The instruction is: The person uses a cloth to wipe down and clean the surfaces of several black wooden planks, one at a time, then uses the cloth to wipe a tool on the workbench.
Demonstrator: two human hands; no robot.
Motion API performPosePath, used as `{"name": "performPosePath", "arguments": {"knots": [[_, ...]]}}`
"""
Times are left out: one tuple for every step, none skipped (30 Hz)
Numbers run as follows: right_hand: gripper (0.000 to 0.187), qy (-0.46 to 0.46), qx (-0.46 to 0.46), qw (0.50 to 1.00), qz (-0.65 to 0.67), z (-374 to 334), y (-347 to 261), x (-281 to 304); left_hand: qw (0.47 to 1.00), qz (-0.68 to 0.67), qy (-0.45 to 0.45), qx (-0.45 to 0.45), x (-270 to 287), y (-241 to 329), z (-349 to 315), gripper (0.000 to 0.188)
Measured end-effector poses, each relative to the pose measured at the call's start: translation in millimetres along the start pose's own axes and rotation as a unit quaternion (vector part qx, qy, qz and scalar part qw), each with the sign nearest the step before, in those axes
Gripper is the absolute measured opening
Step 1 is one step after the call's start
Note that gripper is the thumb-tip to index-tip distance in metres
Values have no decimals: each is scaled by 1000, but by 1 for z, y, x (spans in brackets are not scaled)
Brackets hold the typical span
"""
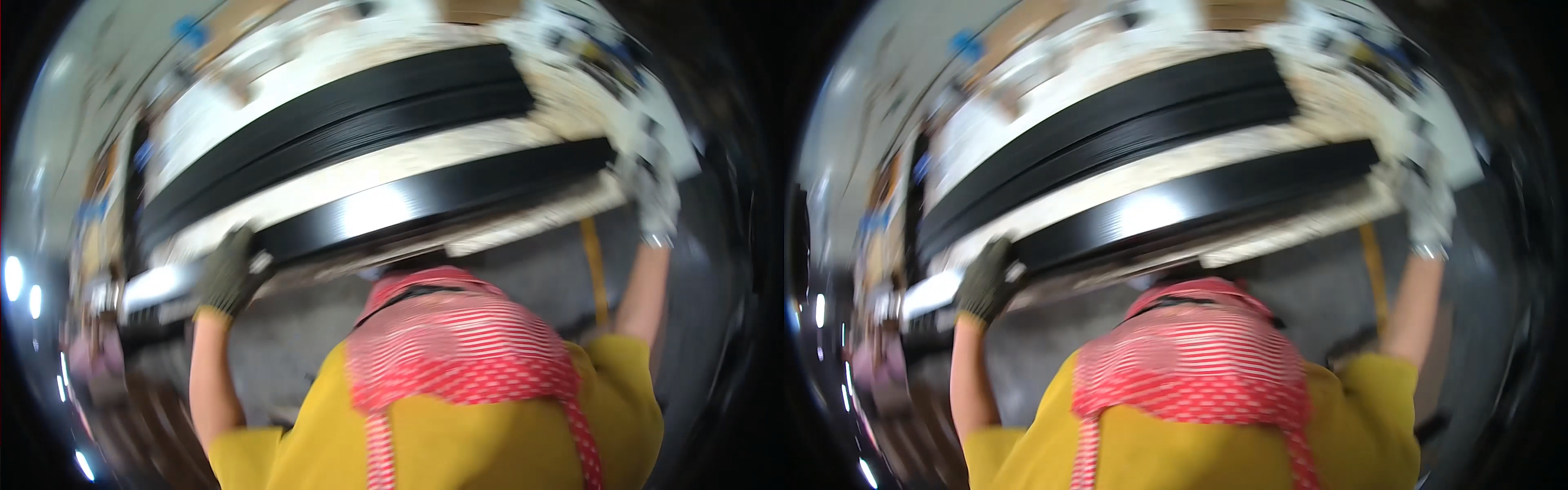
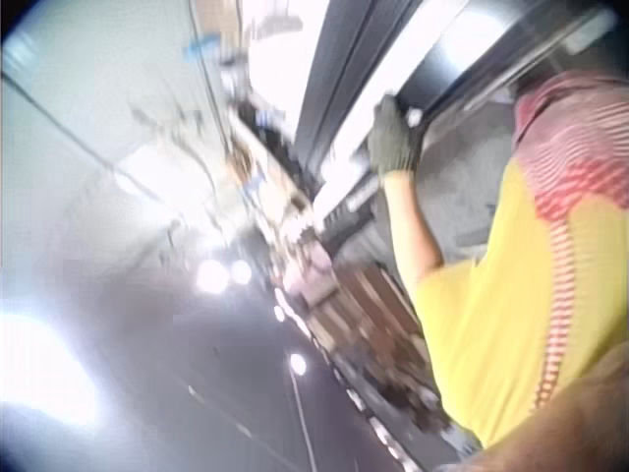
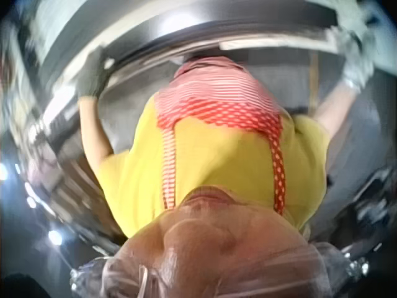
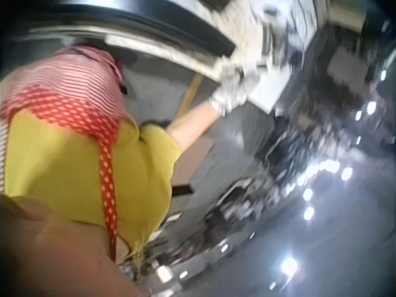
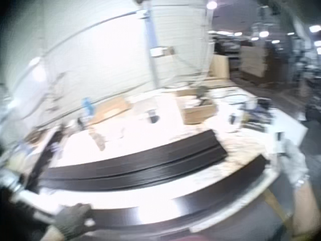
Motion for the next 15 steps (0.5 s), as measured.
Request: {"name": "performPosePath", "arguments": {"knots": [[50,55,241,878,-410,-29,-42,-24,999,38,29,-6,1,2,-1,59],[39,57,275,822,-495,-34,-58,-30,1000,28,7,8,3,4,-2,67],[44,18,308,803,-510,-23,-54,-15,988,80,108,-74,-8,-12,-8,66],[45,-48,311,885,-342,-11,-44,2,999,22,35,-9,-6,-11,-4,76],[46,-52,181,955,-227,-4,-56,-12,999,14,-3,34,-6,-13,-3,76],[47,-56,52,993,-93,1,-66,-29,998,52,42,7,-20,-26,-3,77],[47,-82,39,990,-111,1,-76,-35,998,53,36,4,-23,-27,-3,77],[48,-109,25,986,-126,0,-81,-37,998,57,27,2,-21,-28,-3,77],[47,-136,37,982,-127,4,-83,-40,997,65,35,-13,-25,-32,0,76],[45,-125,66,981,-136,5,-83,-44,997,67,37,-15,-24,-29,1,76],[44,-154,91,964,-197,9,-85,-48,998,48,29,-2,-23,-27,2,76],[44,-183,115,942,-256,14,-88,-49,999,30,22,12,-21,-26,3,77],[45,-222,211,882,-357,19,-88,-50,999,33,23,10,-18,-23,4,77],[45,-219,211,884,-355,22,-88,-46,999,28,18,18,-17,-21,5,77],[47,-259,254,859,-362,22,-90,-53,999,22,13,28,-15,-18,3,77]]}}
Point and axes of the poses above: each hand's wrist, its own z-axis towards the middle knuckle, its own x-axis out of the back of the hand, y = z × x, the point moved 5 cm from there along z, towards the middle knuckle, and after that the axes turned 8 degrees about z, right-handed, at the moved point
